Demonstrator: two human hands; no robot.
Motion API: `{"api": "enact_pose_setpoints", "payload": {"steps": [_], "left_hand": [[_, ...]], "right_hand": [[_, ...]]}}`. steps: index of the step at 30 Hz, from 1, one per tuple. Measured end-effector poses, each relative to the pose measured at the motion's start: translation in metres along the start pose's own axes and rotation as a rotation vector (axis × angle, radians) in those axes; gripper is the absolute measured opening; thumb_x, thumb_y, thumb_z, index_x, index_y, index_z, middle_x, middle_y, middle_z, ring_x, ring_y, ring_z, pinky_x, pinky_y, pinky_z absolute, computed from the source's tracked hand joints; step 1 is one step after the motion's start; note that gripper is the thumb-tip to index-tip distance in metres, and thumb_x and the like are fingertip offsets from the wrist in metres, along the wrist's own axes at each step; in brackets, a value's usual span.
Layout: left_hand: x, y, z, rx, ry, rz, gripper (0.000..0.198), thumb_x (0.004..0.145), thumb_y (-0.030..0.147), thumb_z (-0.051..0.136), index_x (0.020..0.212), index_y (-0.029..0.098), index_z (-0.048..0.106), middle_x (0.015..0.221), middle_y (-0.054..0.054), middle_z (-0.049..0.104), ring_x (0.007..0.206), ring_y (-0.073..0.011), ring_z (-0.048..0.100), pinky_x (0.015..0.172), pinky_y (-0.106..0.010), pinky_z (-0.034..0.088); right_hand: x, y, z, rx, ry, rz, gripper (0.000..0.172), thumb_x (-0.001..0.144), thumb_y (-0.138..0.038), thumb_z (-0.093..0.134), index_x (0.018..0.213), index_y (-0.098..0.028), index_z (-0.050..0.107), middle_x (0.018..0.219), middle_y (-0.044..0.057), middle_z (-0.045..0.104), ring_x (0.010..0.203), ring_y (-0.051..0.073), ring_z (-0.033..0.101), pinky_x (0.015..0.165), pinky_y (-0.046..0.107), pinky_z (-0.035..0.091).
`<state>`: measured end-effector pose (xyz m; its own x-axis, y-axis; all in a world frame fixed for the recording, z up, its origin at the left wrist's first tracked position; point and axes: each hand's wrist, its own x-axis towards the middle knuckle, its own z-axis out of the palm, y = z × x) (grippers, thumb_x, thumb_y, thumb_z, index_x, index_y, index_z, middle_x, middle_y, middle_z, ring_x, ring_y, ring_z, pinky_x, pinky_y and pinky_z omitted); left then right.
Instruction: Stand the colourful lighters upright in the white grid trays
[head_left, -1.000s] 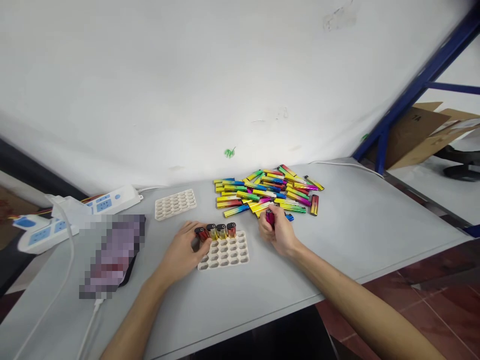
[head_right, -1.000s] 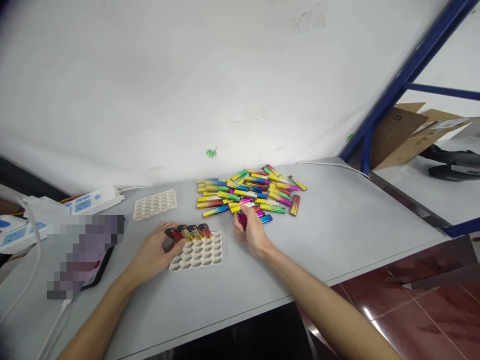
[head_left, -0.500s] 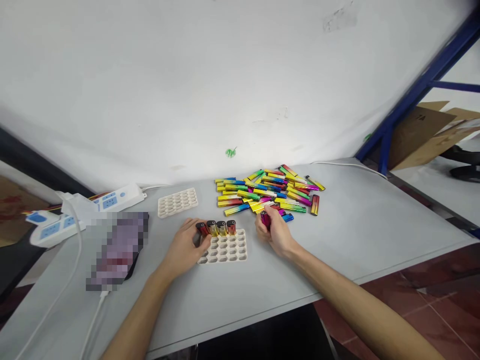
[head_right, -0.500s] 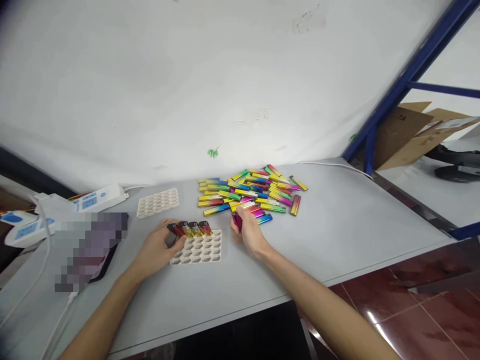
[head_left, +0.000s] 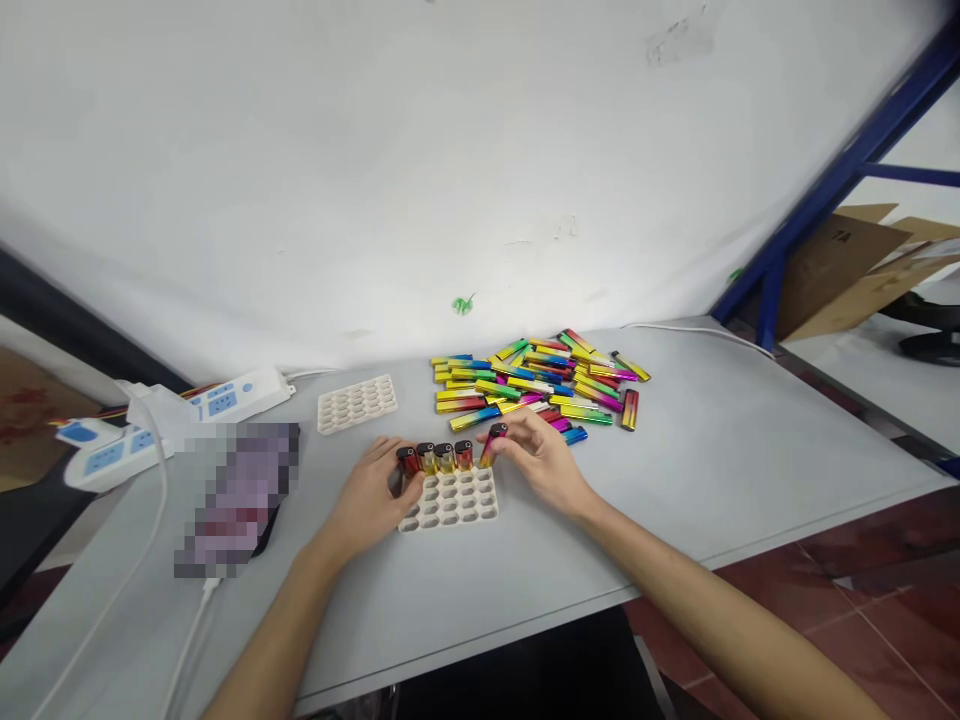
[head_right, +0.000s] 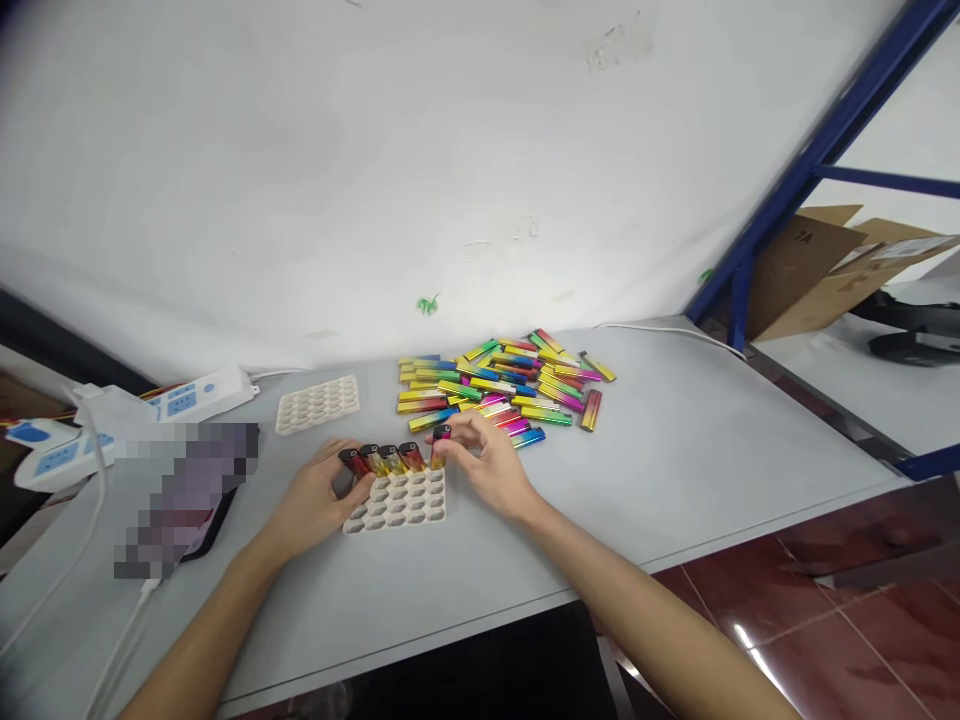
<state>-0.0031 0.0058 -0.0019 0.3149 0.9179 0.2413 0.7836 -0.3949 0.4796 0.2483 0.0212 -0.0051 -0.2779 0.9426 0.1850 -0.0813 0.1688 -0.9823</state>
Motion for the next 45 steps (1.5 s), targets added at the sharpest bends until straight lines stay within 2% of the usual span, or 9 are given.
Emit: {"api": "enact_pose_setpoints", "payload": {"steps": [4,9,14,20,27,33,45], "left_hand": [[-0.0005,0.0006,-0.0009,0.003,-0.001,0.004,0.009,0.087,0.025,0.051,0.088,0.020,0.059,0.089,-0.003,0.062,0.092,-0.0222,0.056,0.084,-0.035,0.048],[0.0007,0.0039,-0.0018,-0.015,0.000,0.008,0.010,0.087,0.026,0.052,0.088,0.021,0.061,0.092,-0.003,0.064,0.094,-0.0229,0.058,0.086,-0.037,0.048],[0.0007,0.0044,-0.0015,-0.011,-0.004,0.003,0.012,0.089,0.028,0.052,0.089,0.021,0.061,0.094,-0.004,0.066,0.096,-0.0234,0.058,0.087,-0.038,0.048],[0.0009,0.0036,-0.0018,0.011,0.002,0.002,0.012,0.090,0.030,0.052,0.086,0.022,0.060,0.093,-0.004,0.066,0.095,-0.0238,0.059,0.085,-0.038,0.049],[0.0006,0.0033,-0.0008,0.040,0.003,-0.008,0.016,0.090,0.033,0.052,0.081,0.021,0.059,0.092,-0.005,0.065,0.095,-0.0244,0.058,0.083,-0.039,0.050],[-0.0007,0.0034,-0.0005,0.062,0.011,-0.015,0.016,0.090,0.035,0.052,0.085,0.021,0.058,0.092,-0.004,0.064,0.094,-0.0236,0.059,0.084,-0.038,0.049],[-0.0015,-0.0048,0.0044,0.077,0.046,-0.003,0.019,0.090,0.038,0.053,0.089,0.020,0.061,0.096,-0.005,0.066,0.098,-0.0242,0.060,0.088,-0.039,0.050]], "right_hand": [[-0.0011,0.0035,0.0014,-0.131,-0.020,-0.036,0.022,0.086,-0.036,0.068,0.099,-0.024,0.055,0.094,0.002,0.071,0.089,0.018,0.067,0.083,0.033,0.050],[-0.0015,0.0047,0.0016,-0.424,-0.008,-0.072,0.020,0.088,-0.036,0.064,0.102,-0.025,0.057,0.093,0.002,0.070,0.085,0.018,0.065,0.076,0.032,0.050],[-0.0019,-0.0002,0.0024,-0.524,-0.059,-0.063,0.019,0.091,-0.036,0.059,0.106,-0.026,0.056,0.094,0.002,0.069,0.086,0.018,0.065,0.077,0.033,0.050],[-0.0004,0.0029,0.0012,-0.710,-0.091,-0.051,0.018,0.091,-0.039,0.058,0.084,-0.023,0.052,0.082,0.000,0.062,0.072,0.017,0.055,0.063,0.029,0.040],[0.0000,0.0043,0.0002,-0.751,-0.130,-0.042,0.021,0.090,-0.039,0.058,0.083,-0.022,0.049,0.083,0.001,0.058,0.072,0.016,0.051,0.061,0.028,0.036],[0.0011,0.0079,-0.0015,-0.768,-0.145,-0.045,0.018,0.090,-0.039,0.059,0.089,-0.021,0.053,0.086,0.002,0.060,0.073,0.016,0.053,0.062,0.028,0.037],[-0.0003,0.0034,-0.0011,-0.783,-0.149,-0.042,0.016,0.090,-0.036,0.060,0.090,-0.021,0.054,0.087,0.002,0.060,0.073,0.015,0.054,0.062,0.027,0.037]]}}
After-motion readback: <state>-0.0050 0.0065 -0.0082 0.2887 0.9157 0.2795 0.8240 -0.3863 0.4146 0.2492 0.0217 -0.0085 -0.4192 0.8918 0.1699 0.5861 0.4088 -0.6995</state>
